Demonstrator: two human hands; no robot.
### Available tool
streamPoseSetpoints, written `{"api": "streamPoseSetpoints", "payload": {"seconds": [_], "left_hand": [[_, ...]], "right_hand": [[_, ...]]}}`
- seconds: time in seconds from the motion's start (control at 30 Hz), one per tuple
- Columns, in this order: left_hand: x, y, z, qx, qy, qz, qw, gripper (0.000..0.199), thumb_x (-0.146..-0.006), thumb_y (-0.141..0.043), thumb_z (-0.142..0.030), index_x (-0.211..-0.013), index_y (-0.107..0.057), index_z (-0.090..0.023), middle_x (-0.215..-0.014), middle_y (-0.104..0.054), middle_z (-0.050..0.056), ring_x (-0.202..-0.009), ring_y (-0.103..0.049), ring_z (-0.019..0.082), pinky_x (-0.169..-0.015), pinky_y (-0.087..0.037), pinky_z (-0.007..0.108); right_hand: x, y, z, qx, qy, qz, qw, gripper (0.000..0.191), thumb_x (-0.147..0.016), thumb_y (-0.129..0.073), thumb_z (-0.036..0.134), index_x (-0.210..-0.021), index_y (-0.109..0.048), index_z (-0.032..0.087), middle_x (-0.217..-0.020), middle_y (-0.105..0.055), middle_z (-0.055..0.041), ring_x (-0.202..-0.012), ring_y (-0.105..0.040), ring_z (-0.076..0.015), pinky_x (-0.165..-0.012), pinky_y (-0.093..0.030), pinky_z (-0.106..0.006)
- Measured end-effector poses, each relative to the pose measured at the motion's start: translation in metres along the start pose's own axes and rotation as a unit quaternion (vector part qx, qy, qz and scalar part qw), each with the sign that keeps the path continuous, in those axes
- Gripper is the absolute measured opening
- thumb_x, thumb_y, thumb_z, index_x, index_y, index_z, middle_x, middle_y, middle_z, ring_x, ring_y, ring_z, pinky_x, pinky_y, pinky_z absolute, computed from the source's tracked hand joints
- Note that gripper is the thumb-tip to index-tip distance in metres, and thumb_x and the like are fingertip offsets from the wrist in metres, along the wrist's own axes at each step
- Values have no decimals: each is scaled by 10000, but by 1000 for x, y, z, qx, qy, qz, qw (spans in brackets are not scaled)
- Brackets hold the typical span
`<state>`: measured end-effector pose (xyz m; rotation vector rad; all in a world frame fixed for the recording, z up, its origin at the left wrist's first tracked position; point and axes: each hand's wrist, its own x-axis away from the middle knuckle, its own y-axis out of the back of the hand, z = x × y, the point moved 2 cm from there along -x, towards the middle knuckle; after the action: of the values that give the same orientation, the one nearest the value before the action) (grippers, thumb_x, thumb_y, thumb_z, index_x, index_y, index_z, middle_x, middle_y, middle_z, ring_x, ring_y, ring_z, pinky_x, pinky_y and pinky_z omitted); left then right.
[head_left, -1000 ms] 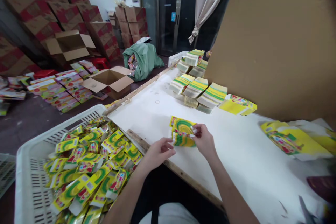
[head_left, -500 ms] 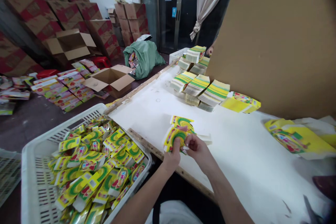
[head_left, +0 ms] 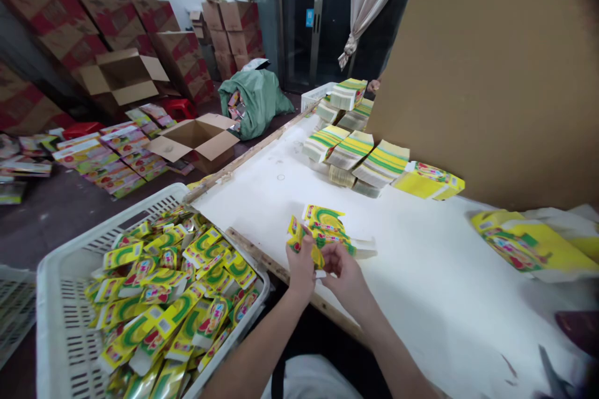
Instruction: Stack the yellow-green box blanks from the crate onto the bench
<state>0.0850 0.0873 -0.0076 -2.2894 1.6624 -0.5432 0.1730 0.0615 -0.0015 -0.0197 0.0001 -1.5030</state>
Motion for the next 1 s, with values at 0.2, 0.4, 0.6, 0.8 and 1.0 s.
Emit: {"api": "streamPoseSetpoints", "payload": {"seconds": [0.2, 0.4, 0.6, 0.8, 1.0], "left_hand": [[1, 8, -6, -20, -40, 111, 993, 561, -540, -699, -482, -956, -465, -188, -889, -606, 36, -784, -589, 170, -692, -471, 270], [0, 20, -11, -137, -56, 87, 985, 233, -737, -566, -378, -794, -587, -152, -778, -648, 26, -760, -593, 183, -724, -462, 302], [5, 23, -76, -258, -248, 123, 926, 515, -842, -363, -428, -1288, -318, -176, -1314, -410, 116, -1216, -366, 236, -1002, -282, 389], [7, 16, -75, -503, -163, 323, 785, 757, -553, -719, -344, -1224, -390, -218, -1140, -540, 105, -1031, -508, 288, -864, -401, 404], [15, 12, -35, -495, -184, 326, 784, 699, -595, -672, -252, -1210, -341, -245, -1105, -542, 69, -1002, -521, 252, -837, -415, 381]], "right_hand": [[-1, 14, 3, 77, 64, -81, 992, 279, -644, -543, 131, -912, -514, 202, -789, -602, -6, -667, -561, -142, -599, -457, -263], [5, 23, 16, 269, 153, -113, 944, 243, -670, -436, 67, -780, -590, 219, -690, -625, 12, -606, -559, -149, -575, -455, -261], [7, 42, 29, 402, 279, -134, 862, 258, -784, -466, 99, -863, -645, 267, -852, -696, -4, -816, -614, -181, -769, -432, -347], [16, 29, 32, 441, 395, -65, 803, 401, -771, -515, 113, -1058, -560, 390, -1018, -651, 37, -1025, -552, -188, -983, -286, -418], [7, 24, 15, 126, 127, -119, 977, 615, -773, -482, 251, -1342, -251, 236, -1379, -333, -100, -1221, -379, -263, -956, -367, -459]]}}
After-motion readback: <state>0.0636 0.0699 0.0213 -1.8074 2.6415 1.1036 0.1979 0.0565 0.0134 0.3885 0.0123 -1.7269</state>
